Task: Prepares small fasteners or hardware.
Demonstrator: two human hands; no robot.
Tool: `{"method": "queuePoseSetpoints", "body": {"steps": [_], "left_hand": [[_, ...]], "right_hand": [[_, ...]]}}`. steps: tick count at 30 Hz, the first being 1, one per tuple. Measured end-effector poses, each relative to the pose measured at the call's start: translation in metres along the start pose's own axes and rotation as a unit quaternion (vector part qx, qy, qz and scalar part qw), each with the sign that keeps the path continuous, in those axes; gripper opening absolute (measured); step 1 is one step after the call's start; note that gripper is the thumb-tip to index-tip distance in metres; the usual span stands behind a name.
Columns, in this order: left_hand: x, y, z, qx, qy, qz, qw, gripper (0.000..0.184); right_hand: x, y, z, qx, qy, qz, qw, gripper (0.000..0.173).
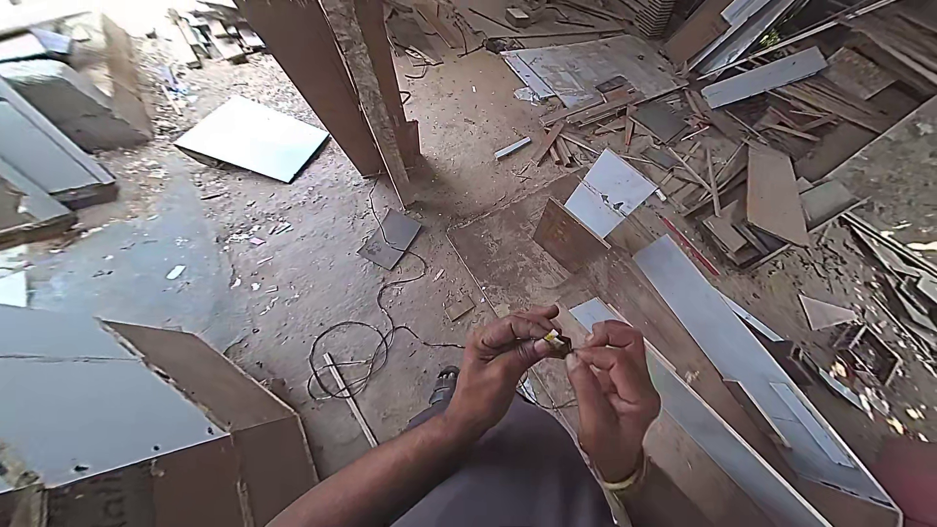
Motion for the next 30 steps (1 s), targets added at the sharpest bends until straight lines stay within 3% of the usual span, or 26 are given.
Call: {"method": "queuePoseSetpoints", "body": {"steps": [8, 12, 17, 19, 24, 27, 30], "left_hand": [[0.001, -0.001, -0.001, -0.001, 0.001, 0.006, 1.000, 0.008], [-0.001, -0.001, -0.002, -0.005, -0.003, 0.002, 1.000, 0.008], [-0.003, -0.001, 0.005, -0.015, -0.022, 0.011, 1.000, 0.008], [-0.002, -0.002, 0.004, -0.011, -0.018, 0.007, 1.000, 0.008], [-0.003, -0.004, 0.004, 0.012, -0.003, 0.002, 1.000, 0.011], [-0.005, -0.006, 0.003, 0.035, -0.004, -0.001, 0.999, 0.010], [-0.007, -0.006, 0.003, 0.032, -0.010, 0.004, 0.999, 0.010]], "right_hand": [[0.000, 0.005, 0.002, 0.001, 0.010, 0.014, 1.000, 0.008], [0.001, -0.011, 0.005, 0.024, 0.002, -0.031, 0.999, 0.008], [0.005, -0.016, 0.012, 0.024, 0.008, -0.055, 0.998, 0.046], [0.006, -0.015, 0.009, 0.017, 0.035, -0.051, 0.998, 0.054], [0.007, -0.007, -0.004, 0.005, 0.064, -0.032, 0.997, 0.040], [0.006, -0.006, -0.006, 0.017, 0.042, -0.026, 0.999, 0.015], [0.006, -0.001, -0.003, 0.041, 0.003, -0.018, 0.999, 0.009]]}}
Point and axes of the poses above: each hand's wrist, its own x-axis towards the middle knuckle, its own z-axis out of the back of the hand, y = z × x, the point moved 6 cm from there along x, towards the middle knuckle, and after that the axes turned 4 degrees about -x, right-handed, at the moved point
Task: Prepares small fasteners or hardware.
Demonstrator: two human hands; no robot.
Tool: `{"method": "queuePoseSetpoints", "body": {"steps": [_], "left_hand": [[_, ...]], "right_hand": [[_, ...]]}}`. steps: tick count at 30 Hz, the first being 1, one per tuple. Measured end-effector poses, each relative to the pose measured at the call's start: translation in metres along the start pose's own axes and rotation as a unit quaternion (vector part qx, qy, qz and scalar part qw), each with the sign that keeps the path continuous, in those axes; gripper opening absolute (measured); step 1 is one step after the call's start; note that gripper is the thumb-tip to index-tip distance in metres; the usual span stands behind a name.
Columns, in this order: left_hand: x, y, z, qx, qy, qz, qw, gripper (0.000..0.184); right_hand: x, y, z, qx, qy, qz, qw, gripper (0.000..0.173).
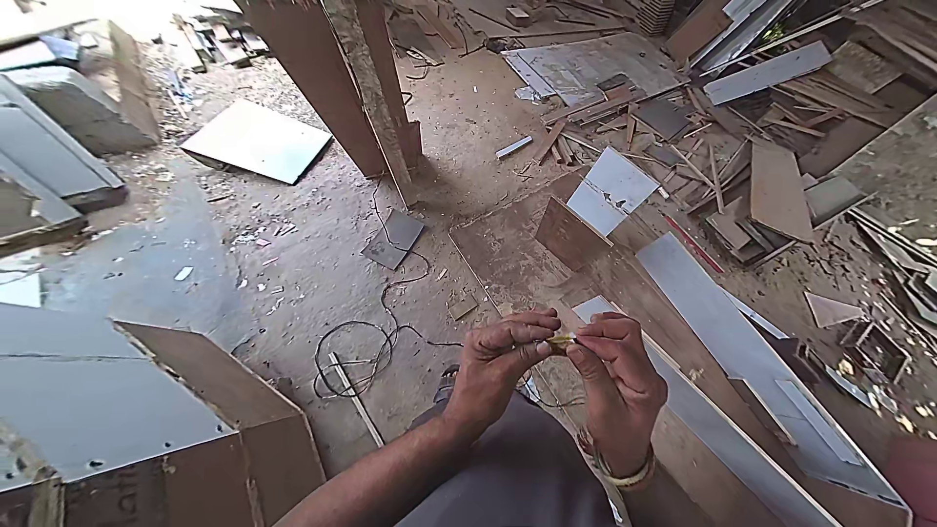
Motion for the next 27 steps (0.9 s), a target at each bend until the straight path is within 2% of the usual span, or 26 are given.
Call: {"method": "queuePoseSetpoints", "body": {"steps": [8, 13, 15, 18, 20, 22, 25, 27], "left_hand": [[-0.006, 0.004, 0.001, -0.041, -0.001, 0.012, 0.999, 0.010], [-0.007, 0.005, 0.007, -0.065, -0.017, 0.025, 0.997, 0.011], [-0.008, 0.004, 0.010, -0.072, -0.026, 0.023, 0.997, 0.012], [-0.009, 0.000, 0.013, -0.082, -0.038, 0.027, 0.996, 0.014], [-0.009, -0.003, 0.015, -0.096, -0.039, 0.022, 0.994, 0.015], [-0.008, -0.005, 0.017, -0.101, -0.042, 0.013, 0.994, 0.016], [-0.005, -0.007, 0.021, -0.102, -0.044, 0.005, 0.994, 0.016], [-0.003, -0.006, 0.024, -0.101, -0.043, 0.009, 0.994, 0.016]], "right_hand": [[-0.005, -0.015, -0.009, 0.100, -0.015, -0.068, 0.993, 0.015], [-0.005, -0.026, 0.002, 0.213, -0.083, -0.137, 0.964, 0.012], [-0.004, -0.039, 0.013, 0.168, -0.118, -0.171, 0.964, 0.014], [-0.024, -0.084, 0.034, -0.061, -0.103, -0.224, 0.967, 0.012], [-0.063, -0.137, 0.052, -0.168, -0.055, -0.342, 0.923, 0.016], [-0.123, -0.188, 0.075, -0.203, -0.021, -0.472, 0.857, 0.019], [-0.211, -0.222, 0.107, -0.126, -0.071, -0.626, 0.766, 0.020], [-0.247, -0.222, 0.120, -0.044, -0.136, -0.677, 0.722, 0.017]]}}
Point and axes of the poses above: each hand's wrist, its own x-axis towards the middle knuckle, its own z-axis out of the back of the hand, y = z × x, the point moved 6 cm from there along x, towards the middle knuckle, and after that the axes turned 4 degrees about -x, right-handed, at the moved point
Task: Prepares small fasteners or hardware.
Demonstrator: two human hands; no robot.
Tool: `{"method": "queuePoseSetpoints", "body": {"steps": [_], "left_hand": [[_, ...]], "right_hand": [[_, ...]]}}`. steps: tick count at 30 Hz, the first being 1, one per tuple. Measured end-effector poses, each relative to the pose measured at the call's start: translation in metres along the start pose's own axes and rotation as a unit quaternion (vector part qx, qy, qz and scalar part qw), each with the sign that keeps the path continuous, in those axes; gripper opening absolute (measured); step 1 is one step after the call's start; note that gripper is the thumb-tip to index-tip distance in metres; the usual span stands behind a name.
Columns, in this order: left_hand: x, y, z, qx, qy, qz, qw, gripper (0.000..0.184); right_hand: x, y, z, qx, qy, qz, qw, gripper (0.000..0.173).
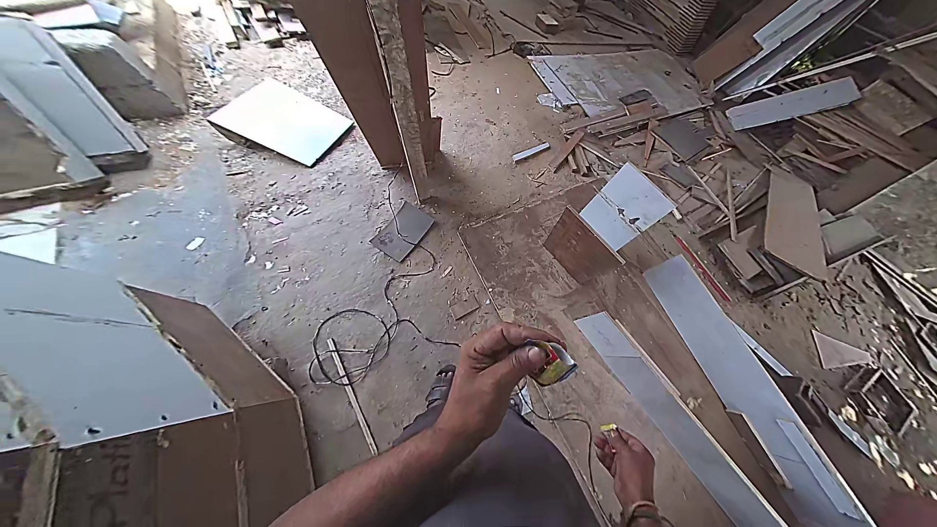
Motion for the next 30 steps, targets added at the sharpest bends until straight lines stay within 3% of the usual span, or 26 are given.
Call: {"method": "queuePoseSetpoints", "body": {"steps": [3, 6, 9, 12, 14, 17, 20, 22, 24, 26, 28, 29, 30], "left_hand": [[0.003, 0.005, 0.003, 0.003, -0.001, 0.013, 1.000, 0.015], [0.006, 0.015, 0.000, 0.005, 0.002, 0.032, 0.999, 0.014], [0.009, 0.021, -0.006, 0.013, 0.012, 0.046, 0.999, 0.015], [0.012, 0.022, -0.012, 0.016, 0.031, 0.037, 0.999, 0.014], [0.014, 0.022, -0.013, 0.017, 0.036, 0.024, 0.999, 0.013], [0.015, 0.020, -0.017, 0.020, 0.053, 0.009, 0.998, 0.013], [0.014, 0.015, -0.021, 0.043, 0.082, -0.012, 0.996, 0.013], [0.014, 0.012, -0.024, 0.063, 0.105, -0.033, 0.992, 0.013], [0.014, 0.011, -0.028, 0.079, 0.132, -0.050, 0.987, 0.011], [0.013, 0.012, -0.033, 0.086, 0.156, -0.054, 0.982, 0.011], [0.012, 0.017, -0.037, 0.087, 0.175, -0.049, 0.980, 0.011], [0.011, 0.020, -0.040, 0.082, 0.179, -0.045, 0.979, 0.011], [0.011, 0.023, -0.043, 0.075, 0.181, -0.039, 0.980, 0.011]], "right_hand": [[-0.005, -0.008, 0.003, 0.129, 0.044, -0.049, 0.990, 0.014], [-0.015, 0.023, -0.005, 0.134, 0.063, -0.017, 0.989, 0.012], [-0.019, 0.055, -0.012, -0.001, 0.034, 0.106, 0.994, 0.013], [-0.017, 0.062, -0.004, -0.261, -0.056, 0.201, 0.942, 0.022], [-0.007, 0.039, 0.004, -0.343, -0.083, 0.173, 0.920, 0.028], [0.014, -0.030, 0.025, -0.440, -0.075, 0.062, 0.893, 0.032], [0.036, -0.119, 0.055, -0.503, 0.022, -0.047, 0.863, 0.041], [0.043, -0.147, 0.064, -0.568, 0.101, -0.098, 0.811, 0.053], [0.038, -0.125, 0.055, -0.583, 0.123, -0.086, 0.799, 0.060], [0.018, -0.051, 0.028, -0.496, 0.083, 0.012, 0.864, 0.059], [-0.018, 0.041, -0.005, -0.339, 0.055, 0.196, 0.919, 0.049], [-0.044, 0.085, -0.018, -0.241, 0.061, 0.305, 0.919, 0.042], [-0.075, 0.126, -0.030, -0.139, 0.080, 0.414, 0.896, 0.036]]}}
Point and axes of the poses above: each hand's wrist, its own x-axis towards the middle knuckle, its own z-axis out of the back of the hand, y = z × x, the point moved 6 cm from there along x, towards the middle knuckle, and after that the axes turned 4 degrees about -x, right-handed, at the moved point
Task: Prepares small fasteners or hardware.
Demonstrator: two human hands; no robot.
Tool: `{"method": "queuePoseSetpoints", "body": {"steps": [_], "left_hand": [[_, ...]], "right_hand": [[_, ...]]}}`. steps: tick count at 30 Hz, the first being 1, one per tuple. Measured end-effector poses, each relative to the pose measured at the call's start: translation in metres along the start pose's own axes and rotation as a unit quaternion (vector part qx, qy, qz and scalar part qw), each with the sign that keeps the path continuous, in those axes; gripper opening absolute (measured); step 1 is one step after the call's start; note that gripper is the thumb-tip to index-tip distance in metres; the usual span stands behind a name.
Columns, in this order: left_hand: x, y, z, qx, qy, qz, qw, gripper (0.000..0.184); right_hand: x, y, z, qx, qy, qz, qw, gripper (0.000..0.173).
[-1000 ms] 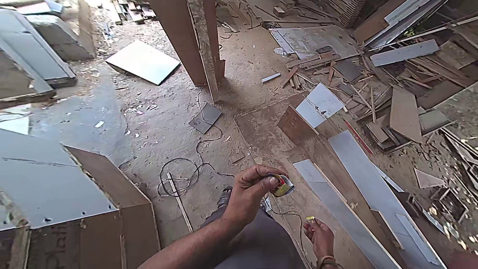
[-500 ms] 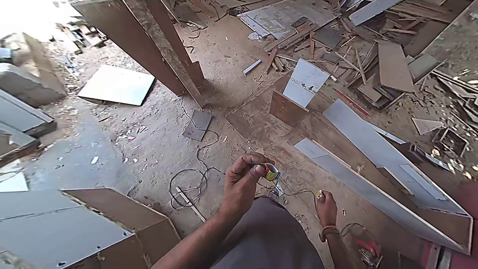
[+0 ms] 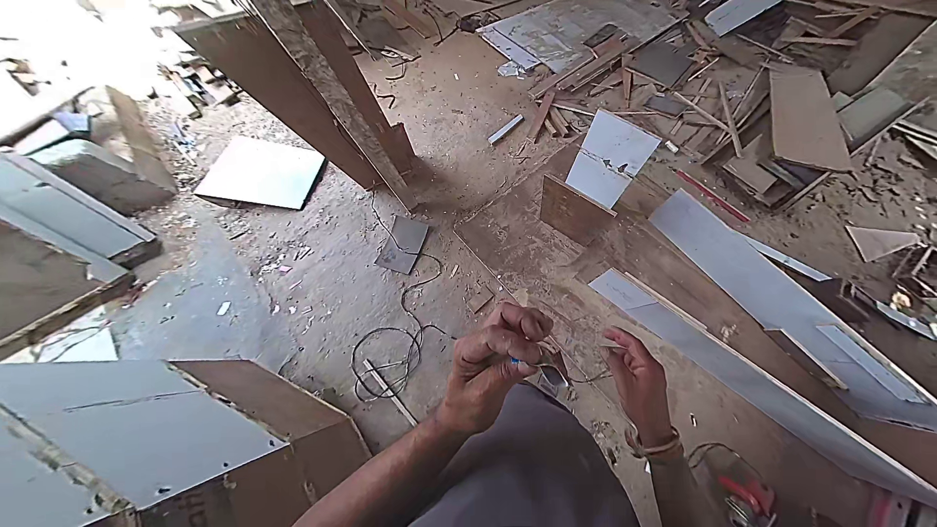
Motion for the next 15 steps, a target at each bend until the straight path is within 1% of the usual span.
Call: {"method": "queuePoseSetpoints", "body": {"steps": [1, 2, 3, 4, 5, 6, 8, 10, 12, 13, 15], "left_hand": [[0.001, 0.002, -0.002, -0.005, 0.000, 0.005, 1.000, 0.012], [0.001, 0.003, -0.004, -0.009, -0.001, 0.009, 1.000, 0.012], [0.001, 0.003, -0.006, -0.010, -0.002, 0.012, 1.000, 0.013], [0.002, 0.003, -0.007, -0.010, -0.002, 0.014, 1.000, 0.014], [0.002, 0.004, -0.009, -0.009, -0.002, 0.016, 1.000, 0.014], [0.002, 0.004, -0.011, -0.008, -0.002, 0.015, 1.000, 0.014], [0.002, 0.004, -0.014, -0.001, 0.002, 0.011, 1.000, 0.015], [-0.001, 0.005, -0.016, 0.012, 0.003, 0.016, 1.000, 0.020], [-0.002, 0.007, -0.014, 0.011, -0.009, 0.038, 0.999, 0.030], [-0.002, 0.008, -0.011, -0.002, -0.020, 0.047, 0.999, 0.031], [-0.003, 0.009, -0.006, -0.035, -0.041, 0.049, 0.997, 0.022]], "right_hand": [[0.005, 0.049, 0.002, 0.084, -0.014, 0.113, 0.990, 0.031], [0.005, 0.092, 0.004, 0.135, -0.012, 0.208, 0.969, 0.028], [0.000, 0.126, 0.006, 0.150, -0.011, 0.283, 0.947, 0.025], [-0.006, 0.150, 0.007, 0.143, -0.016, 0.336, 0.931, 0.024], [-0.011, 0.164, 0.008, 0.130, -0.023, 0.369, 0.920, 0.021], [-0.014, 0.172, 0.007, 0.121, -0.028, 0.385, 0.915, 0.017], [-0.014, 0.175, 0.004, 0.116, -0.040, 0.389, 0.913, 0.013], [-0.013, 0.174, 0.005, 0.109, -0.057, 0.381, 0.916, 0.013], [-0.010, 0.174, 0.008, 0.104, -0.051, 0.375, 0.920, 0.014], [-0.009, 0.175, 0.009, 0.102, -0.047, 0.374, 0.920, 0.015], [-0.009, 0.177, 0.010, 0.092, -0.041, 0.371, 0.923, 0.017]]}}
Point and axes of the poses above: each hand's wrist, its own x-axis towards the middle knuckle, its own z-axis out of the back of the hand, y = z × x, the point moved 6 cm from there along x, towards the middle knuckle, and after that the axes turned 4 degrees about -x, right-handed, at the moved point
